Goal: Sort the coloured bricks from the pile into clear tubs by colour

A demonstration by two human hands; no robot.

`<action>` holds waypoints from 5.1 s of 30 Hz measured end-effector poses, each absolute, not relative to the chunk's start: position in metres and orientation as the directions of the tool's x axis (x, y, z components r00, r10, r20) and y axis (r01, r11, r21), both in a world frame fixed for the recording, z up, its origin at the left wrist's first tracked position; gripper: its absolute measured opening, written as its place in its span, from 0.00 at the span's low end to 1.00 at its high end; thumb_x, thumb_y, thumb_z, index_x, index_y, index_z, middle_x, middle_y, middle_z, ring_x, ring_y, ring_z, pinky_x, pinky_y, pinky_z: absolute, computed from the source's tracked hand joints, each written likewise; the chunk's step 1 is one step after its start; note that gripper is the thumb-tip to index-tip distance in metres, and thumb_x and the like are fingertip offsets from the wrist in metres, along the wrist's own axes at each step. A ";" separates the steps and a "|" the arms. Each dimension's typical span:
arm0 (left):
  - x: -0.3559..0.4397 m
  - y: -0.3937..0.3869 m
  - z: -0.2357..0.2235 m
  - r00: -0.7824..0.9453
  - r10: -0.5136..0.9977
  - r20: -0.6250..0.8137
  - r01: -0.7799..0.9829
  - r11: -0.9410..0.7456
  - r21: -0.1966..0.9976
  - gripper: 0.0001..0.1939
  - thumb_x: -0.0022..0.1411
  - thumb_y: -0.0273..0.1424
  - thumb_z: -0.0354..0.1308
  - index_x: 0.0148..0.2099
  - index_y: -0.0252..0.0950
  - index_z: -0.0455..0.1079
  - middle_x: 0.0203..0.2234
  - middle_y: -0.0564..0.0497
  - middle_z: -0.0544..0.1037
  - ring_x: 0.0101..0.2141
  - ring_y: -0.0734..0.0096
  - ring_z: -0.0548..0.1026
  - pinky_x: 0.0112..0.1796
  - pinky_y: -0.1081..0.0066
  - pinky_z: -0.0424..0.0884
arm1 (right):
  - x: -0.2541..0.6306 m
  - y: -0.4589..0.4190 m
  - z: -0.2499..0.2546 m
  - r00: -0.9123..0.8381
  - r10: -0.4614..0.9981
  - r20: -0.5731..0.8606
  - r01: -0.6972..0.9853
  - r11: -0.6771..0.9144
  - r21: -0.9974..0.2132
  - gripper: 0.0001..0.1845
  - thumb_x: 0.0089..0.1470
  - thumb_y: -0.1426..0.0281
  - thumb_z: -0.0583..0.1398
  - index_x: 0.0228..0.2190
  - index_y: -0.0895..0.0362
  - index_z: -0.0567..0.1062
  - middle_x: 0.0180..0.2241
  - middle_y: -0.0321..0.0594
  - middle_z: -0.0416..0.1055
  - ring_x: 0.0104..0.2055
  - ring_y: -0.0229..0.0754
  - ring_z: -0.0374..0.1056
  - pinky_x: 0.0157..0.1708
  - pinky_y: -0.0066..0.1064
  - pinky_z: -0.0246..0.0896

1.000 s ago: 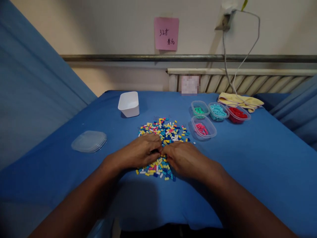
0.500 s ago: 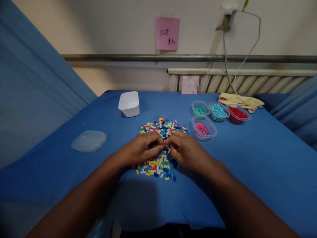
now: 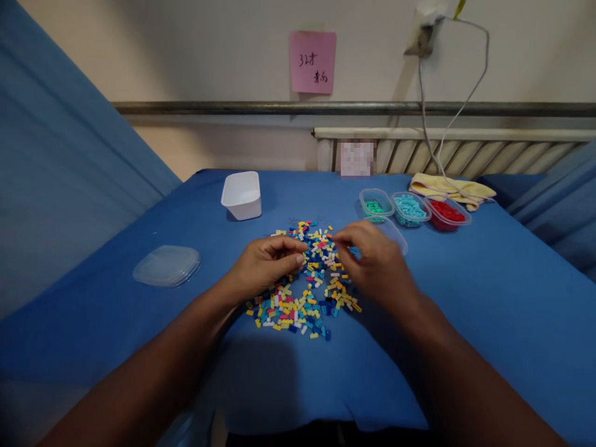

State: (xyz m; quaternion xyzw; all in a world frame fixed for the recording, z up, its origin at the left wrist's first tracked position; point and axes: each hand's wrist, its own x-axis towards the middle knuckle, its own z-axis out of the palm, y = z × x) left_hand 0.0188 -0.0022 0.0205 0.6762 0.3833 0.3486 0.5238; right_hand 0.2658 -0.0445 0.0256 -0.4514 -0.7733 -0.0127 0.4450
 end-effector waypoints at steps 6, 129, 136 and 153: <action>0.007 0.005 0.017 0.608 0.718 0.340 0.281 -0.595 0.753 0.09 0.63 0.23 0.59 0.38 0.38 0.81 0.36 0.50 0.81 0.41 0.69 0.77 0.48 0.64 0.73 | 0.321 -0.027 0.015 -0.082 0.739 0.669 0.891 0.355 -0.282 0.09 0.62 0.72 0.60 0.39 0.55 0.81 0.39 0.46 0.80 0.43 0.53 0.76 0.46 0.46 0.71; -0.025 0.059 -0.029 0.162 0.799 0.580 0.676 -0.518 0.525 0.10 0.65 0.25 0.58 0.43 0.39 0.80 0.42 0.49 0.84 0.48 0.63 0.80 0.55 0.61 0.73 | 0.206 -0.081 0.015 -0.674 0.715 0.184 0.583 0.668 -0.462 0.10 0.64 0.75 0.60 0.45 0.55 0.80 0.39 0.42 0.79 0.43 0.45 0.73 0.45 0.36 0.65; -0.023 0.057 -0.028 0.166 0.814 0.557 0.669 -0.508 0.543 0.10 0.65 0.25 0.58 0.43 0.39 0.80 0.42 0.50 0.84 0.48 0.63 0.80 0.55 0.61 0.74 | 0.201 -0.066 0.009 -0.674 0.722 0.157 0.657 0.682 -0.320 0.10 0.66 0.73 0.60 0.40 0.54 0.82 0.36 0.43 0.78 0.41 0.47 0.73 0.42 0.36 0.63; -0.027 0.061 -0.028 0.148 0.825 0.546 0.679 -0.486 0.551 0.10 0.65 0.26 0.58 0.43 0.40 0.81 0.42 0.49 0.84 0.48 0.62 0.80 0.56 0.60 0.74 | 0.302 -0.039 0.019 -0.138 0.773 0.620 0.908 0.348 -0.232 0.12 0.67 0.65 0.59 0.43 0.54 0.81 0.42 0.49 0.81 0.44 0.53 0.75 0.45 0.44 0.68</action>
